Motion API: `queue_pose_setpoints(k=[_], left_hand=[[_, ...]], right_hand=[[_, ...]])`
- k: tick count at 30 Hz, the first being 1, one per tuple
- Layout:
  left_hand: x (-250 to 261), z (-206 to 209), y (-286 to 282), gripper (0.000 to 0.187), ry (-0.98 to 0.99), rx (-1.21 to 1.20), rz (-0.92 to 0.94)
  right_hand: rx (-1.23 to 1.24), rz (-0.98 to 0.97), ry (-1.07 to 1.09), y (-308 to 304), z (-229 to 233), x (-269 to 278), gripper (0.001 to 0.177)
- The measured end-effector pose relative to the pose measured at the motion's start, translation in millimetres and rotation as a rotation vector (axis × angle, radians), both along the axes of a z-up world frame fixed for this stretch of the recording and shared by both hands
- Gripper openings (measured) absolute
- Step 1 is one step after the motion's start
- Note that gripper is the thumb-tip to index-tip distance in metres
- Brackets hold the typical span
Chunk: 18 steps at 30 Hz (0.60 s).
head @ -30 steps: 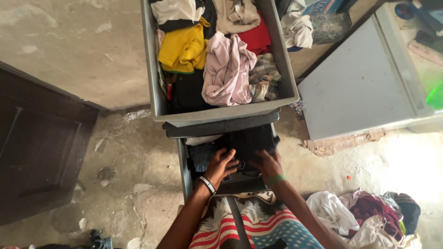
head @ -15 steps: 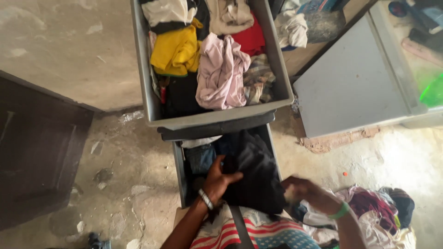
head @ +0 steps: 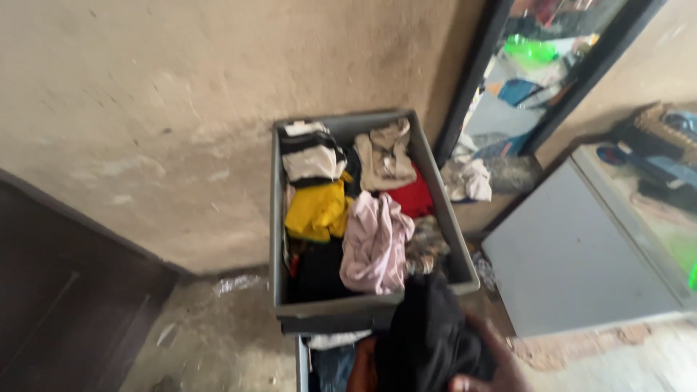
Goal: The person removes various pieces of clothing from a plastic drawer, examines them, and either places them on top of the drawer unit or puts them back inside. The person also handles several banknotes and a small tube found within the drawer.
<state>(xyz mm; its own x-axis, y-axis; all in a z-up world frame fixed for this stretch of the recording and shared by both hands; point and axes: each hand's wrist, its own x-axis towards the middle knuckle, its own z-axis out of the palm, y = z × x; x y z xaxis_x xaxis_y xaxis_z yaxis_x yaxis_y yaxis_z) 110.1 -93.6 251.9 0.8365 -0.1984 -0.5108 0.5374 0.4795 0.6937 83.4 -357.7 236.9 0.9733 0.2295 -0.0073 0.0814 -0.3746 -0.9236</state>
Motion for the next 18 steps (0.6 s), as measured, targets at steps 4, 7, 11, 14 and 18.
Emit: queue_pose_setpoints(k=[4, 7, 11, 14, 18], left_hand=[[68, 66, -4, 0.073, -0.177, -0.034, 0.042], [146, 84, -12, 0.061, -0.451, -0.01, 0.067], [275, 48, -34, 0.074, -0.328, -0.066, 0.248], [332, -15, -36, 0.088, -0.47, 0.737, 0.169], [335, -24, -37, 0.071, -0.464, 1.38, -0.244]], right_hand=[[-0.013, -0.286, -0.101, 38, 90, 102, 0.106], [0.026, -0.221, -0.265, 42, 121, 204, 0.097], [-0.104, -0.182, -0.276, 31, 97, 338, 0.087], [-0.819, -0.302, -0.636, 22, 33, 378, 0.084], [-0.857, -0.212, -0.347, 21, -1, 388, 0.068]])
